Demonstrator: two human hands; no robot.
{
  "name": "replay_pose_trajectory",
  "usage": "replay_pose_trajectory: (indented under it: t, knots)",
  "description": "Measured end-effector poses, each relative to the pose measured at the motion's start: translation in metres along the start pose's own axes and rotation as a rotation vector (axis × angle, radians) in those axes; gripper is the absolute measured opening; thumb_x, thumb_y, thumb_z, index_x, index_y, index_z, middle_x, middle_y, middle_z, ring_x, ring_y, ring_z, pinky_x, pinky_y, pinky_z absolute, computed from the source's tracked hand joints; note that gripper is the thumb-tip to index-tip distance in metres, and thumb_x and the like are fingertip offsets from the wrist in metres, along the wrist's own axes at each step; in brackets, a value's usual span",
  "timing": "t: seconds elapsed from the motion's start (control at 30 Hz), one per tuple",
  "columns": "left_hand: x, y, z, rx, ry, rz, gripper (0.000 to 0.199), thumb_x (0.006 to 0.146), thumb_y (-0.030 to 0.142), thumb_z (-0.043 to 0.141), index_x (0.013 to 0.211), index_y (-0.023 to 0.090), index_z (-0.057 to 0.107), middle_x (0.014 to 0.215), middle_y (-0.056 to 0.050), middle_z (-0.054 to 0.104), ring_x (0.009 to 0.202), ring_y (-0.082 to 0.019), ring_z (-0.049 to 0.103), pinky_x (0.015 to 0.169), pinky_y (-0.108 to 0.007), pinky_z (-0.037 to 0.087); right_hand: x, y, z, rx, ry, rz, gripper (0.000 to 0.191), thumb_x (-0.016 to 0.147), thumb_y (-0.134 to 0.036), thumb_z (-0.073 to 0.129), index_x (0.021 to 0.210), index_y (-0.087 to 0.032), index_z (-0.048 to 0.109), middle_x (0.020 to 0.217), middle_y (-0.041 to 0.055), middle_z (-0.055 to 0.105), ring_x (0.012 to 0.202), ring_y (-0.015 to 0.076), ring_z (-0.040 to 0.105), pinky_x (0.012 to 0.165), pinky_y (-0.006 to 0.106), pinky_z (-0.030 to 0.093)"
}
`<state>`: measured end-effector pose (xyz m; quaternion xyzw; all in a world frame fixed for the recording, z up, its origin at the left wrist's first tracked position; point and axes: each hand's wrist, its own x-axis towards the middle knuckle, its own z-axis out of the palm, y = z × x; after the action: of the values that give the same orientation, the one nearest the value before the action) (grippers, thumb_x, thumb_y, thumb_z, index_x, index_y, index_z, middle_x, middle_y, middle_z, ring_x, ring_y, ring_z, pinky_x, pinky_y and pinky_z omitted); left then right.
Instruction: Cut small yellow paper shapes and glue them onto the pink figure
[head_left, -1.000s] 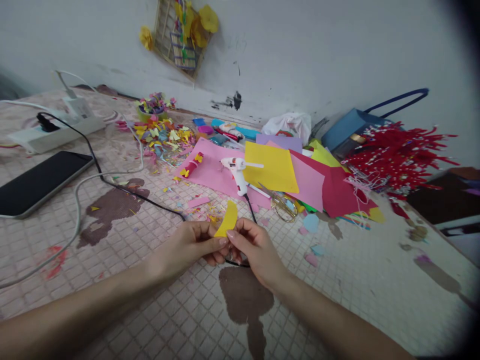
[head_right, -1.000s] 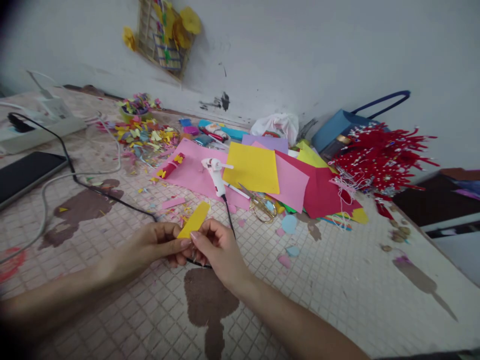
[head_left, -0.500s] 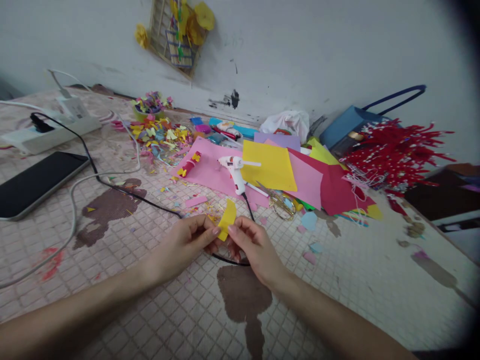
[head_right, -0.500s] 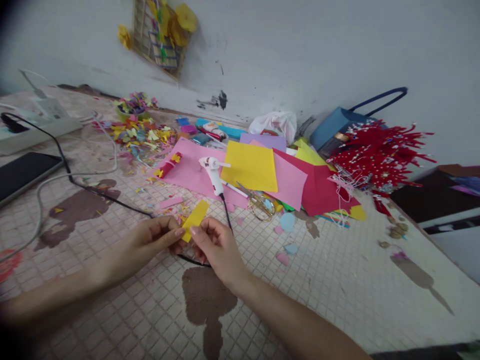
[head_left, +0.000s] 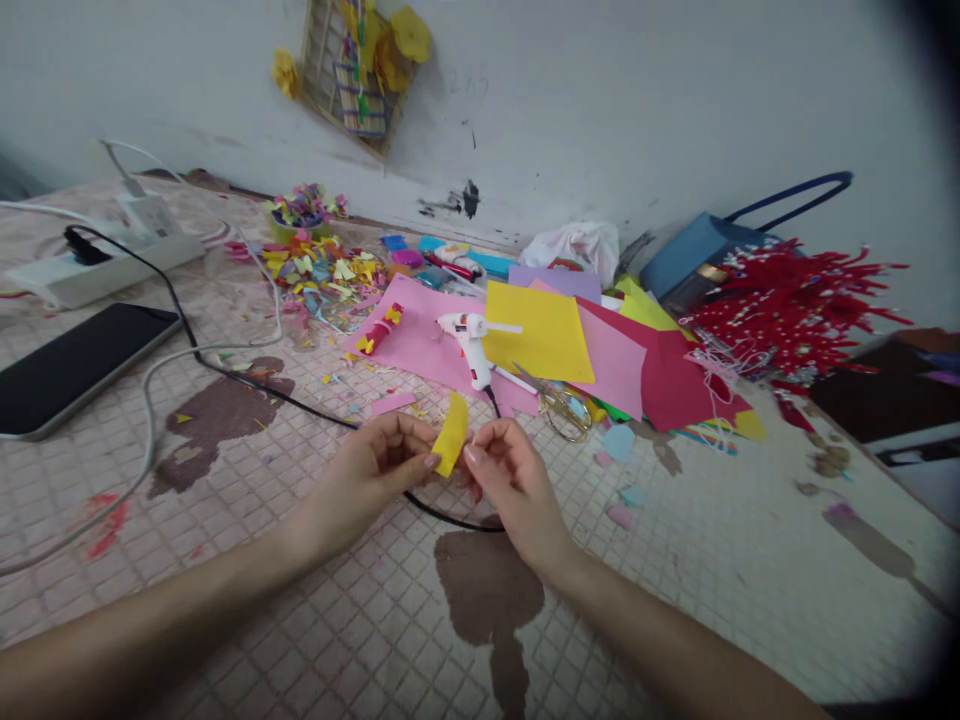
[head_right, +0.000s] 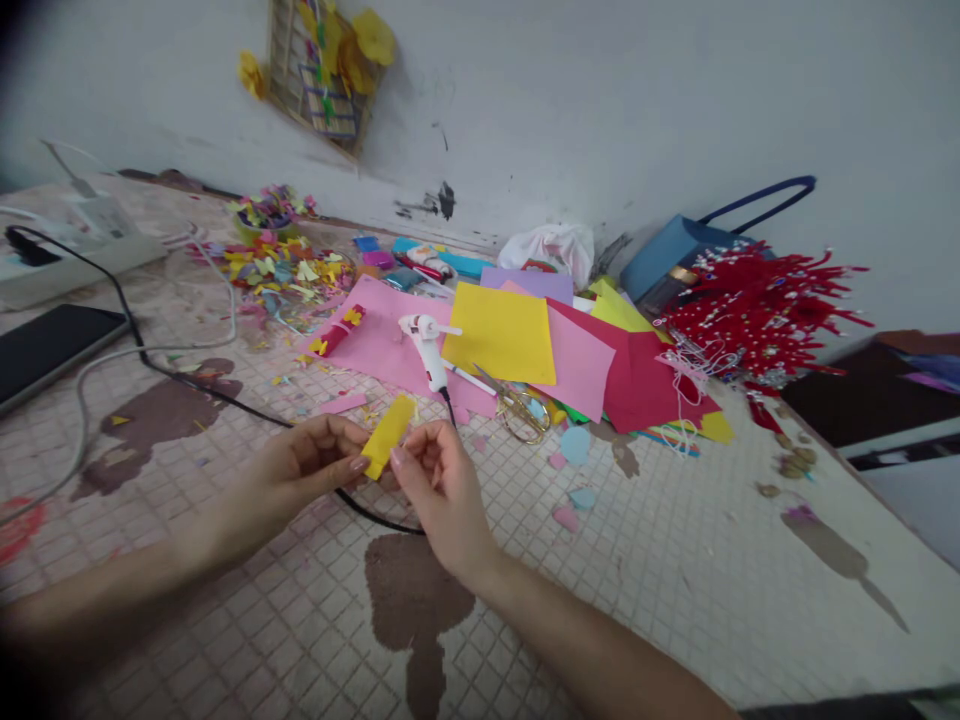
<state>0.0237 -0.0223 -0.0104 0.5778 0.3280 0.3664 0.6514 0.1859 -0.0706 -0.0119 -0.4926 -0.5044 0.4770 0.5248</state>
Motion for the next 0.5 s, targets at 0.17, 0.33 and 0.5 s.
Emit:
replay_pose_trajectory:
  t: [0.17,0.33,0.5]
  knots:
    - [-0.0011,0.0,0.0028,-0.008,0.01,0.003,0.017,0.075,0.021,0.063,0.088,0.014,0.054,0.081,-0.002,0.061,0.074,-0.013,0.059,0.067,-0.027,0.048,-0.0025,0.0006,0.0027,-0.077,0.004,-0.052,0.018,0.078,-0.02,0.06,0.084,-0.022,0.044,0.082,-0.0014,0.048,0.075,0.0126,0.051,0.069,0.025,0.043]
    - [-0.0023,-0.002,0.0039,0.018,0.012,0.031,0.021,0.076,0.021,0.063,0.092,0.016,0.051,0.079,-0.001,0.06,0.073,-0.014,0.059,0.067,-0.028,0.048,-0.0025,-0.0006,0.0025,-0.156,-0.015,-0.088,0.01,0.081,-0.018,0.055,0.084,-0.021,0.046,0.08,-0.0005,0.05,0.074,0.0132,0.05,0.068,0.026,0.043]
    - [-0.0056,-0.0015,0.005,0.125,0.0,0.1,0.019,0.08,0.02,0.057,0.097,0.018,0.049,0.087,-0.002,0.06,0.08,-0.015,0.059,0.071,-0.029,0.048,-0.0018,-0.0022,0.0016,-0.191,-0.046,-0.113,0.003,0.083,-0.017,0.052,0.082,-0.02,0.051,0.078,-0.0001,0.054,0.073,0.0134,0.052,0.068,0.026,0.043]
